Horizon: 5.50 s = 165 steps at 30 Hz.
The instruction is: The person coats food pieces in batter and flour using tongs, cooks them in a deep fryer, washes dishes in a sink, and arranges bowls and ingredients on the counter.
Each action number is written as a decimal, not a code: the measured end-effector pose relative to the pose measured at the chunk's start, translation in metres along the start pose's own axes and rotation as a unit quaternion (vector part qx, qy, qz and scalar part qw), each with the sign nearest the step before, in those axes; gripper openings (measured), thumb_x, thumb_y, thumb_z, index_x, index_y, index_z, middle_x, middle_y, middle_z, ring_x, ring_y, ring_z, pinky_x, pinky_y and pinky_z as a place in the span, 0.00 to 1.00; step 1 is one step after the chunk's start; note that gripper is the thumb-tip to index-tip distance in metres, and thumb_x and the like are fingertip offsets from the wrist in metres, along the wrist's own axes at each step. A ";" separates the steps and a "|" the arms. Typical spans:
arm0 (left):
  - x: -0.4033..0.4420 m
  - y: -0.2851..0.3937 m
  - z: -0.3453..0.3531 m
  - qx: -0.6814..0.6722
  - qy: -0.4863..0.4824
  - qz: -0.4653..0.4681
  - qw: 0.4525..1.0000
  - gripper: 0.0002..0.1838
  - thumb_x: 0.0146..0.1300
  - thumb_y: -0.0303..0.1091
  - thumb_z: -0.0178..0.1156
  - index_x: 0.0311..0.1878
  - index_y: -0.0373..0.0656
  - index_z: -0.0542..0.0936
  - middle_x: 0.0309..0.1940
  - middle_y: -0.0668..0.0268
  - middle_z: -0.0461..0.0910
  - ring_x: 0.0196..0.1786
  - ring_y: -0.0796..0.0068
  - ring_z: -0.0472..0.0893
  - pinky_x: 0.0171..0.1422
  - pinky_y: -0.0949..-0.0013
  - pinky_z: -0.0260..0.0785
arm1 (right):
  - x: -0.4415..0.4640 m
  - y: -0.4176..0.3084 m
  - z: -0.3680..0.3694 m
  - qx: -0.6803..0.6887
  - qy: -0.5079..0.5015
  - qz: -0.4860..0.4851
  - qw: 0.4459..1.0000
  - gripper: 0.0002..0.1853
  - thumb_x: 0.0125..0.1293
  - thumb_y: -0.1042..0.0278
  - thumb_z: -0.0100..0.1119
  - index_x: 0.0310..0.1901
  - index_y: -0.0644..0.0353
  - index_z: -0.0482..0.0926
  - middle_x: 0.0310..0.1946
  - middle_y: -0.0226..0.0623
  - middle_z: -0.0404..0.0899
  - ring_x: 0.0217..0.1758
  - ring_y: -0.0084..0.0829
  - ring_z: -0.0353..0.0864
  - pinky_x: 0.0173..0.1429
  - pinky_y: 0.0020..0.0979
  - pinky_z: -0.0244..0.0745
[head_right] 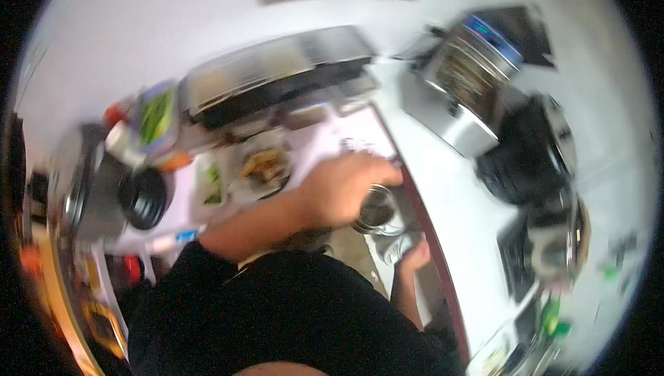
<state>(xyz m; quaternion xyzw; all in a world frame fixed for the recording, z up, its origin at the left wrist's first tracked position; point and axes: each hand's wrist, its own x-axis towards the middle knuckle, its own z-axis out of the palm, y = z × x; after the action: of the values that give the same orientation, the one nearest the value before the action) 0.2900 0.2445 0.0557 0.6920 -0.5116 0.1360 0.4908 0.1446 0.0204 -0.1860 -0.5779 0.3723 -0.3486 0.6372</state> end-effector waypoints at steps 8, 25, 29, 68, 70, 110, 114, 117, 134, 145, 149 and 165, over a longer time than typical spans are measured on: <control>-0.010 -0.035 0.171 -0.104 -0.194 0.289 0.932 0.30 0.44 0.50 0.61 0.54 0.52 0.74 0.56 0.62 0.70 0.60 0.62 0.69 0.61 0.48 0.56 | -0.041 -0.128 0.049 0.474 -0.179 0.157 0.848 0.35 0.67 0.37 0.31 0.63 0.60 0.62 0.62 0.47 0.63 0.59 0.45 0.69 0.63 0.46 0.63; 0.133 -0.151 0.161 -0.699 0.092 -0.545 0.454 0.41 0.57 0.64 0.47 0.60 0.35 0.57 0.58 0.53 0.58 0.62 0.53 0.62 0.67 0.51 0.51 | 0.111 -0.262 0.050 -0.231 -0.121 -0.549 0.794 0.07 0.55 0.79 0.56 0.37 0.64 0.79 0.37 0.41 0.79 0.42 0.41 0.77 0.48 0.33 0.71; 0.080 -0.126 0.149 -0.707 0.081 -0.553 0.433 0.39 0.58 0.60 0.47 0.62 0.36 0.59 0.57 0.57 0.61 0.59 0.57 0.64 0.61 0.57 0.59 | 0.228 -0.262 0.144 -0.383 -0.281 -0.617 0.627 0.14 0.51 0.79 0.54 0.39 0.54 0.80 0.43 0.34 0.77 0.49 0.40 0.72 0.52 0.36 0.70; 0.126 -0.137 0.193 -0.587 0.012 -0.499 0.637 0.08 0.62 0.23 0.52 0.43 0.42 0.67 0.38 0.65 0.72 0.28 0.82 0.68 0.24 0.82 0.58 | 0.267 -0.309 0.083 -0.108 0.008 -0.477 0.872 0.19 0.55 0.65 0.65 0.38 0.66 0.64 0.24 0.39 0.80 0.26 0.24 0.80 0.33 0.24 0.74; 0.127 -0.134 0.194 -0.588 0.015 -0.494 0.640 0.08 0.62 0.23 0.52 0.43 0.43 0.67 0.38 0.65 0.72 0.28 0.82 0.68 0.24 0.82 0.58 | 0.264 -0.305 0.081 -0.097 0.010 -0.514 0.852 0.20 0.57 0.66 0.62 0.38 0.63 0.58 0.25 0.39 0.79 0.27 0.25 0.80 0.34 0.25 0.75; 0.150 -0.149 0.203 -0.578 0.032 -0.483 0.657 0.11 0.59 0.21 0.52 0.44 0.38 0.67 0.37 0.65 0.72 0.28 0.83 0.68 0.23 0.84 0.58 | 0.282 -0.274 0.113 -0.049 0.003 -0.462 0.885 0.19 0.56 0.73 0.61 0.37 0.63 0.57 0.24 0.39 0.77 0.23 0.23 0.77 0.30 0.25 0.73; 0.142 -0.150 0.204 -0.580 0.025 -0.475 0.662 0.12 0.58 0.21 0.53 0.46 0.41 0.67 0.39 0.65 0.72 0.28 0.83 0.68 0.23 0.85 0.57 | 0.272 -0.286 0.106 -0.072 0.009 -0.487 0.871 0.18 0.56 0.73 0.61 0.37 0.64 0.57 0.24 0.40 0.77 0.23 0.25 0.78 0.30 0.24 0.74; 0.141 -0.149 0.204 -0.576 0.024 -0.477 0.664 0.13 0.58 0.21 0.53 0.46 0.42 0.67 0.39 0.65 0.72 0.28 0.83 0.67 0.23 0.85 0.57 | 0.264 -0.287 0.106 -0.116 0.012 -0.495 0.861 0.18 0.57 0.74 0.60 0.37 0.64 0.57 0.25 0.41 0.77 0.23 0.26 0.79 0.30 0.25 0.74; 0.161 -0.149 0.198 -0.622 0.024 -0.468 0.627 0.08 0.60 0.25 0.52 0.42 0.38 0.65 0.45 0.54 0.72 0.35 0.69 0.75 0.35 0.75 0.68 | 0.295 -0.231 0.165 -0.118 -0.090 -0.480 0.864 0.18 0.57 0.72 0.63 0.35 0.61 0.59 0.27 0.40 0.80 0.25 0.22 0.80 0.28 0.24 0.74; 0.041 -0.107 0.160 -0.540 -0.105 -0.515 0.658 0.07 0.63 0.30 0.57 0.33 0.35 0.75 0.21 0.70 0.72 0.20 0.88 0.66 0.23 0.83 0.58 | 0.185 -0.206 0.083 -0.179 -0.114 -0.442 0.872 0.04 0.54 0.71 0.63 0.27 0.60 0.78 0.18 0.35 0.78 0.21 0.28 0.79 0.28 0.27 0.72; 0.022 -0.078 0.194 -0.457 -0.155 -0.435 0.761 0.07 0.63 0.31 0.56 0.32 0.37 0.75 0.19 0.70 0.70 0.20 0.84 0.67 0.25 0.79 0.60 | 0.112 -0.128 -0.001 0.013 -0.085 -0.047 0.995 0.18 0.62 0.55 0.58 0.22 0.60 0.77 0.11 0.30 0.74 0.12 0.21 0.70 0.17 0.21 0.62; -0.094 0.176 0.536 -0.287 -0.380 0.190 0.858 0.13 0.56 0.38 0.61 0.43 0.43 0.80 0.39 0.59 0.79 0.42 0.61 0.79 0.43 0.62 0.69 | -0.173 -0.114 -0.410 0.450 0.095 -0.087 0.883 0.20 0.68 0.57 0.49 0.54 0.64 0.70 0.49 0.46 0.75 0.53 0.35 0.74 0.54 0.34 0.71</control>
<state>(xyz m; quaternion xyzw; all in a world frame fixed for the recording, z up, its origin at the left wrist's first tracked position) -0.0674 -0.1396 -0.1723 0.4078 -0.7963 -0.2000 0.3994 -0.2992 -0.0340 -0.0829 -0.2229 0.1819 -0.5863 0.7573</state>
